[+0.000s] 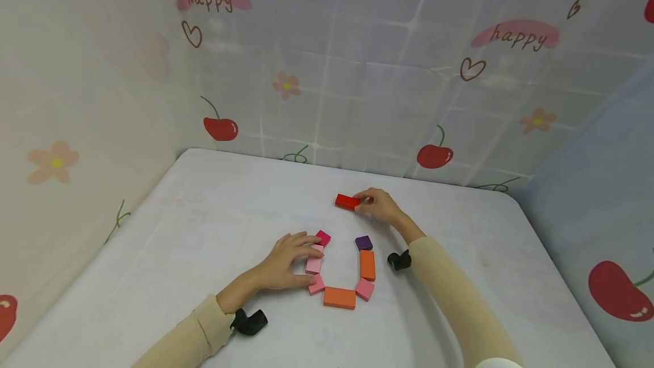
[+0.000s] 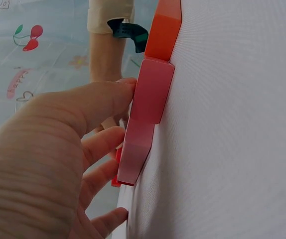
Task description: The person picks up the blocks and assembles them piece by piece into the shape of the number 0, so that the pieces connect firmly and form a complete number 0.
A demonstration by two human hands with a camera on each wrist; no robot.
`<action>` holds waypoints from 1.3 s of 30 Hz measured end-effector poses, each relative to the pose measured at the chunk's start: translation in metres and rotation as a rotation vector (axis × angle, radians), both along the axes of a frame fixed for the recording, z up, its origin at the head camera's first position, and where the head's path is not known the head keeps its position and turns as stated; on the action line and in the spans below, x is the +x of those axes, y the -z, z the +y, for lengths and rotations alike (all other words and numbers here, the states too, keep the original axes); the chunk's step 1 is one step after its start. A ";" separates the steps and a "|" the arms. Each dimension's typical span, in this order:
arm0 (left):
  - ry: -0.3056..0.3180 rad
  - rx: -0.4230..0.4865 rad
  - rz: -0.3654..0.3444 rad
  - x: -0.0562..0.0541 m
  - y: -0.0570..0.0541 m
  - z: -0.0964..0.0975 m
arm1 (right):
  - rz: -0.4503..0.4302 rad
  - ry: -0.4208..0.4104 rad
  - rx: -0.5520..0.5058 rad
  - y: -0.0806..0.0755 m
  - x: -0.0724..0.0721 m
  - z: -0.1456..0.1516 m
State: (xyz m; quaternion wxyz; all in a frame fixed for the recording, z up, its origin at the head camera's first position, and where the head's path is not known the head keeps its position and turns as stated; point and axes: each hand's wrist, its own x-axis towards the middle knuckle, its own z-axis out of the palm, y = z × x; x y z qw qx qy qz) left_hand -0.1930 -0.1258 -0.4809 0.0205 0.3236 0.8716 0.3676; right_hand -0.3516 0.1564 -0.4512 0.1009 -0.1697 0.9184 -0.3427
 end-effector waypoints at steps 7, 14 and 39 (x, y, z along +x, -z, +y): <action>0.002 -0.008 -0.002 0.000 0.000 0.000 | -0.018 -0.068 -0.056 -0.004 0.016 0.000; -0.001 -0.015 -0.016 0.000 -0.003 0.000 | -0.030 -0.103 -0.062 -0.003 0.030 0.002; -0.007 -0.016 -0.021 0.000 -0.002 0.002 | -0.063 -0.144 -0.081 0.005 0.057 0.004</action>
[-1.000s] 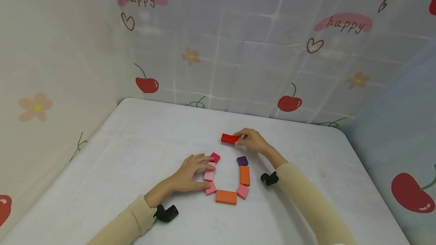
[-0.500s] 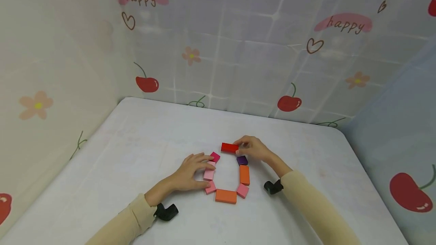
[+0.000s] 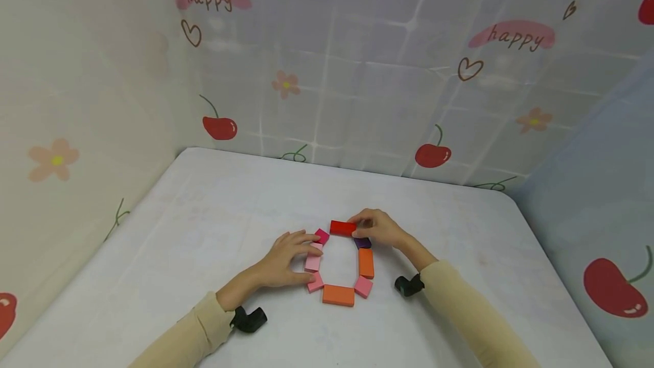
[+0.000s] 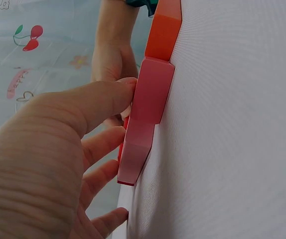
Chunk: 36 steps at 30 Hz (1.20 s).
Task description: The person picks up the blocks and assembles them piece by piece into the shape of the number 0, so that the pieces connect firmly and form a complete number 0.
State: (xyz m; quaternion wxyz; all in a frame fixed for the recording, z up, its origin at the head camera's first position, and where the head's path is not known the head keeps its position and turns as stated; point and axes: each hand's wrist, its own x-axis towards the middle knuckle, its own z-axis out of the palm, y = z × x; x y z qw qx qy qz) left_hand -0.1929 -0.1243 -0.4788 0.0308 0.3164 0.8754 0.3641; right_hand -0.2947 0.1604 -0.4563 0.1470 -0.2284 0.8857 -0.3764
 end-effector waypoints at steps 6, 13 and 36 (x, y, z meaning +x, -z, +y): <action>0.001 0.000 -0.002 0.000 0.001 -0.001 | 0.002 -0.005 -0.001 0.000 0.002 -0.001; 0.001 0.004 0.002 0.000 0.001 -0.001 | -0.012 -0.013 -0.019 0.002 0.002 -0.002; 0.001 0.008 0.024 0.000 0.002 -0.001 | 0.014 -0.044 -0.004 0.001 0.003 -0.001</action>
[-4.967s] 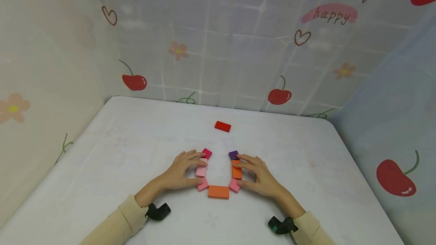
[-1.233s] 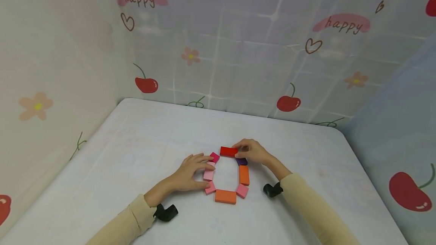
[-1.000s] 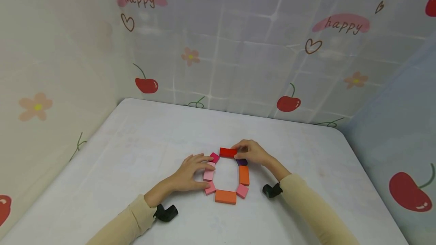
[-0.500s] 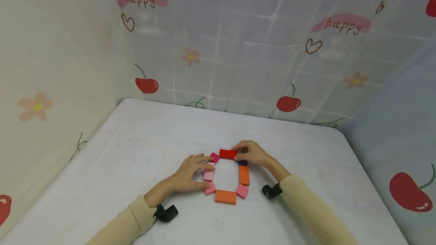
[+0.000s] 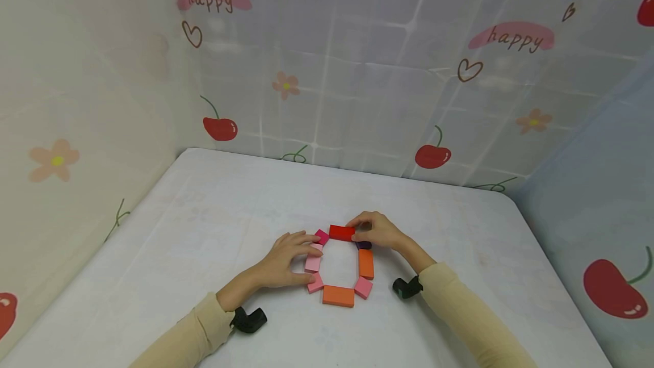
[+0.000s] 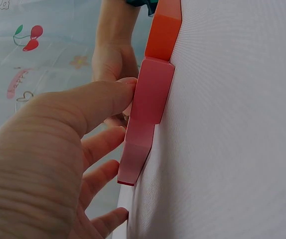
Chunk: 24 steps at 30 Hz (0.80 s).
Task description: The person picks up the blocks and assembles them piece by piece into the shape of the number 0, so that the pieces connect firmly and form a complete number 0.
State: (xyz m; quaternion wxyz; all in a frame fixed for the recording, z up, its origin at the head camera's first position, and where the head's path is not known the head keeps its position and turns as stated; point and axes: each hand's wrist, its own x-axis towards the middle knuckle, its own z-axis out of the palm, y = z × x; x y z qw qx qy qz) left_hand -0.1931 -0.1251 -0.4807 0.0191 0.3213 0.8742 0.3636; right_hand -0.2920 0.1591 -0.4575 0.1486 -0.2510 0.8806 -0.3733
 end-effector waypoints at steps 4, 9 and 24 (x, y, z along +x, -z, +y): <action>-0.003 -0.004 0.001 0.000 0.000 0.000 | -0.002 -0.001 0.004 0.001 0.000 0.000; -0.002 -0.002 0.003 0.000 0.000 0.000 | -0.004 -0.007 0.000 0.001 0.000 0.000; 0.000 -0.001 0.009 0.000 -0.001 0.000 | -0.001 -0.004 0.003 0.001 -0.001 0.001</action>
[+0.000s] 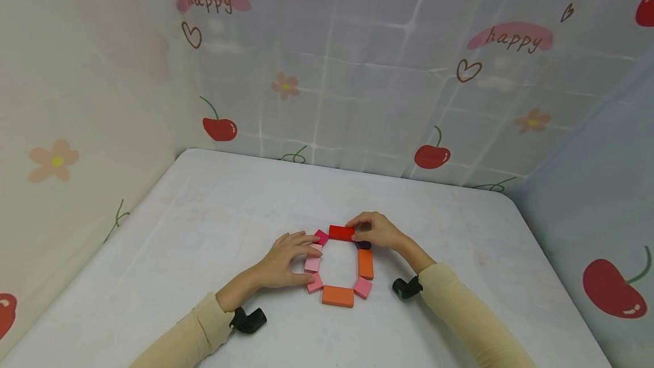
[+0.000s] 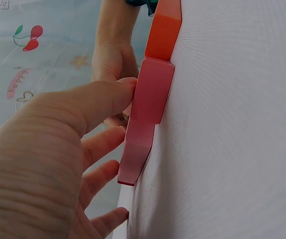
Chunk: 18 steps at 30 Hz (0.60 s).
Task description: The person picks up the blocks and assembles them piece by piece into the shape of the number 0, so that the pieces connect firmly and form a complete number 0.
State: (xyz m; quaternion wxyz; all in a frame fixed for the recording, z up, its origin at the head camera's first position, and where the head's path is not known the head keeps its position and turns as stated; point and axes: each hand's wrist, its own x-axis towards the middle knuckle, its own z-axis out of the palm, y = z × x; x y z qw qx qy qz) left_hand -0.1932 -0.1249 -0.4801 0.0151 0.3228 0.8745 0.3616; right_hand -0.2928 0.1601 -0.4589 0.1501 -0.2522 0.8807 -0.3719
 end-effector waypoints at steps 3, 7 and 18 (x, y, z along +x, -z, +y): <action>-0.001 -0.003 -0.001 0.000 0.000 0.000 | -0.001 0.004 -0.002 0.000 0.001 0.000; 0.002 -0.004 0.000 -0.001 0.001 0.000 | -0.005 0.025 -0.007 -0.002 0.004 0.002; -0.037 0.012 0.002 0.000 0.002 0.000 | 0.078 0.125 -0.020 -0.013 0.026 0.026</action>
